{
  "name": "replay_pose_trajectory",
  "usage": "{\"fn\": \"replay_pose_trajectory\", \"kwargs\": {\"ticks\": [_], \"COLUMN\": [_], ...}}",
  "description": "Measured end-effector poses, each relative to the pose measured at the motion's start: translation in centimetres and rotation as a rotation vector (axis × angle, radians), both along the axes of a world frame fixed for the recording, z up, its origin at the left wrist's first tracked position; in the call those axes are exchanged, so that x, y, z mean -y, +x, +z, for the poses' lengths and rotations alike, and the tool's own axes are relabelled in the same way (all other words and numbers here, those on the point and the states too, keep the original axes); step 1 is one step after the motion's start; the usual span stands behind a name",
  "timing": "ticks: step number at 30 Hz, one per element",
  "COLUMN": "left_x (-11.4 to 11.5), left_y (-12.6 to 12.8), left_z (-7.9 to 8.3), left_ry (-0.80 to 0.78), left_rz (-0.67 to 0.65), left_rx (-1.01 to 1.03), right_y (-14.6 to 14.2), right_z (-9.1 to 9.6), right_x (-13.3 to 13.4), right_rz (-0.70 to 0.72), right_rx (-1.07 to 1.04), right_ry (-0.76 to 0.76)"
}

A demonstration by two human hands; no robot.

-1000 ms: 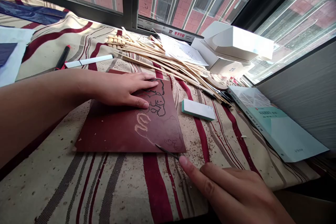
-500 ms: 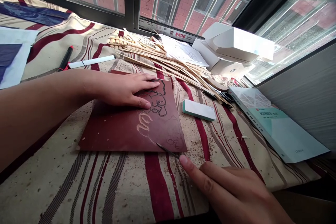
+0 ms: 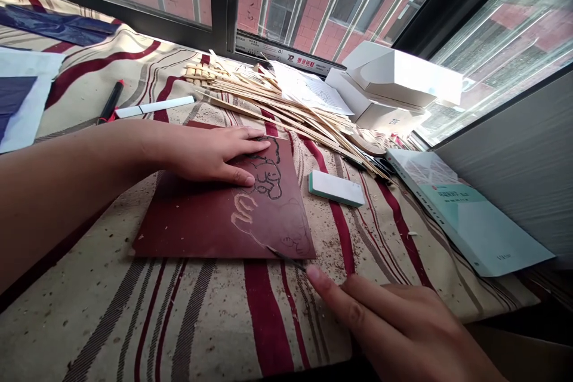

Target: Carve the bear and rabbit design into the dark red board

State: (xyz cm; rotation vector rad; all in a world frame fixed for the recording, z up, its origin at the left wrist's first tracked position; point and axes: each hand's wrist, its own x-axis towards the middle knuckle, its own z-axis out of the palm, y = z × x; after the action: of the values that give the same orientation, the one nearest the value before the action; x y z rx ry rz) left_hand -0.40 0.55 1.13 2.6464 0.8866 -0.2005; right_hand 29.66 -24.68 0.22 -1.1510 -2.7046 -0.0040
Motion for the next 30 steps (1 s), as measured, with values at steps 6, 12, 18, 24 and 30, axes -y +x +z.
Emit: {"fn": "replay_pose_trajectory", "kwargs": {"ticks": [6,12,18,24,30], "left_x": [0.1,0.4,0.4,0.5,0.5], "left_y": [0.3,0.7,0.3,0.6,0.7], "left_z": [0.2,0.5,0.3,0.5,0.5], "left_ry": [-0.005,-0.007,-0.007,-0.017,-0.01], "left_rz": [0.009,0.023,0.013,0.028,0.027], "left_rx": [-0.016,-0.025,-0.023,-0.047,-0.049], "right_y": [-0.4,-0.9,-0.9,-1.0,-1.0], "right_z": [0.3,0.8,0.7,0.9,1.2], "right_x": [-0.3,-0.7,-1.6,-2.1,-2.6], "right_rz": [0.003,0.026,0.058,0.072,0.09], "right_rx": [0.02,0.007,0.006,-0.02,-0.012], "right_ry": [0.01,0.027,0.07,0.083,0.082]}}
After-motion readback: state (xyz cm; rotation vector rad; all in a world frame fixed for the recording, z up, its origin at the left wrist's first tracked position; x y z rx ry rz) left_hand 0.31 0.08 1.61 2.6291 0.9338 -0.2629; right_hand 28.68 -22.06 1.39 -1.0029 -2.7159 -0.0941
